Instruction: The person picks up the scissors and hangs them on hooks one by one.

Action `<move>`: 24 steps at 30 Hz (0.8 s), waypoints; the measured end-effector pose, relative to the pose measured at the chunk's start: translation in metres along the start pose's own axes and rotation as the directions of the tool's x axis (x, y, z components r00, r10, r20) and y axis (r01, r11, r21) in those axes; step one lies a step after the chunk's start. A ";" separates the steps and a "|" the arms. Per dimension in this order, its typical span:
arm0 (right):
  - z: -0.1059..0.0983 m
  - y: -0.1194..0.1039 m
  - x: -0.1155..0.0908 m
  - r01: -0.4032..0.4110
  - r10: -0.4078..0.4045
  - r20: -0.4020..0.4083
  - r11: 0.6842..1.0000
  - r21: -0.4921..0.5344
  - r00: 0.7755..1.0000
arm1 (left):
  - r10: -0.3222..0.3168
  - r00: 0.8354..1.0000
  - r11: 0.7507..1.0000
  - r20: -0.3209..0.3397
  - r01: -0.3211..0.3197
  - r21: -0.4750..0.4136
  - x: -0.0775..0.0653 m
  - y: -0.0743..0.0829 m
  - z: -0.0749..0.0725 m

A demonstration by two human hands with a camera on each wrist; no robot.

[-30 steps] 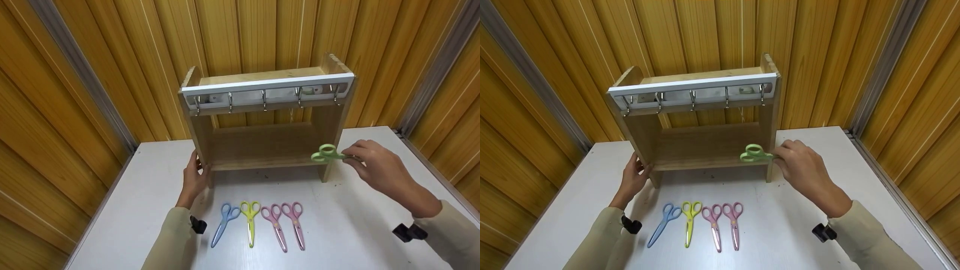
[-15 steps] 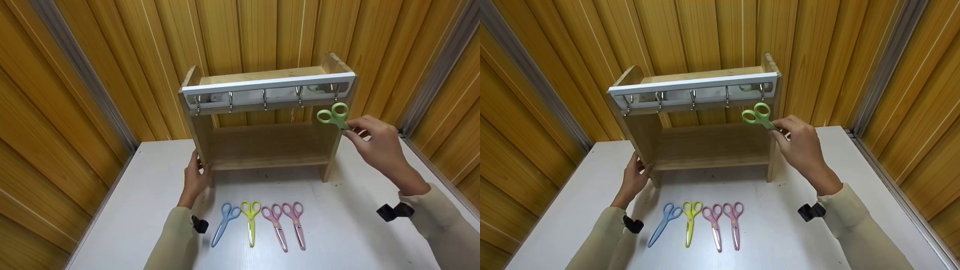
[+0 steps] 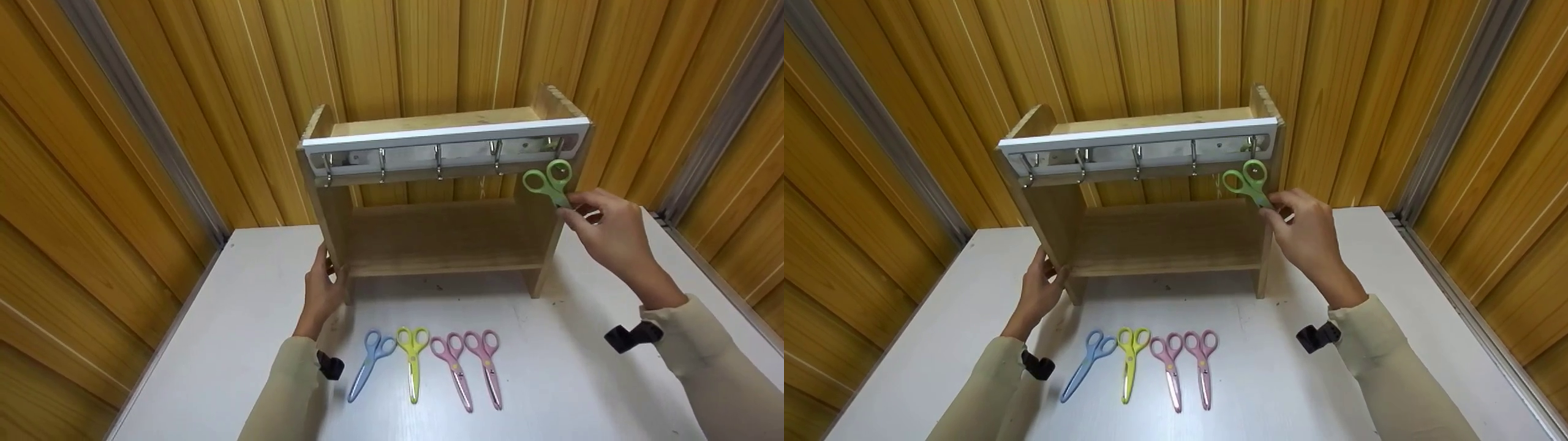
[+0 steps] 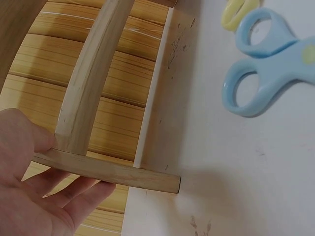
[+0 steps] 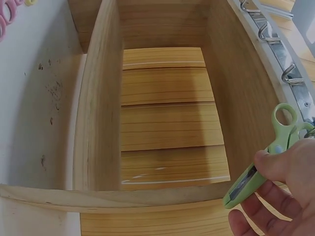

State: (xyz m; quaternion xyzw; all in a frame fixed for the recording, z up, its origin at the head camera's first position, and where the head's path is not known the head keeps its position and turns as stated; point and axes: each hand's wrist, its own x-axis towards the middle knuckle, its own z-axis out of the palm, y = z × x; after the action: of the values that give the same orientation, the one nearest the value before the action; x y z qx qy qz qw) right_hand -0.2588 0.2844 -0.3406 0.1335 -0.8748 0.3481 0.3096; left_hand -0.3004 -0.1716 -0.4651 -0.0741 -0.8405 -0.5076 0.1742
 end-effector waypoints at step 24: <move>0.011 0.009 -0.015 -0.002 0.004 -0.083 1.000 0.016 0.997 | -0.007 1.000 1.000 0.013 0.007 -0.010 -0.002 0.002 -0.002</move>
State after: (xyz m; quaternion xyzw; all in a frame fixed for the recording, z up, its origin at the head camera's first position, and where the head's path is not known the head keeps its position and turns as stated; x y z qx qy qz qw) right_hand -0.2563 0.2836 -0.3611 0.1201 -0.8586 0.3607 0.3438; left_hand -0.2977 -0.1717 -0.4631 -0.0754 -0.8394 -0.5119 0.1665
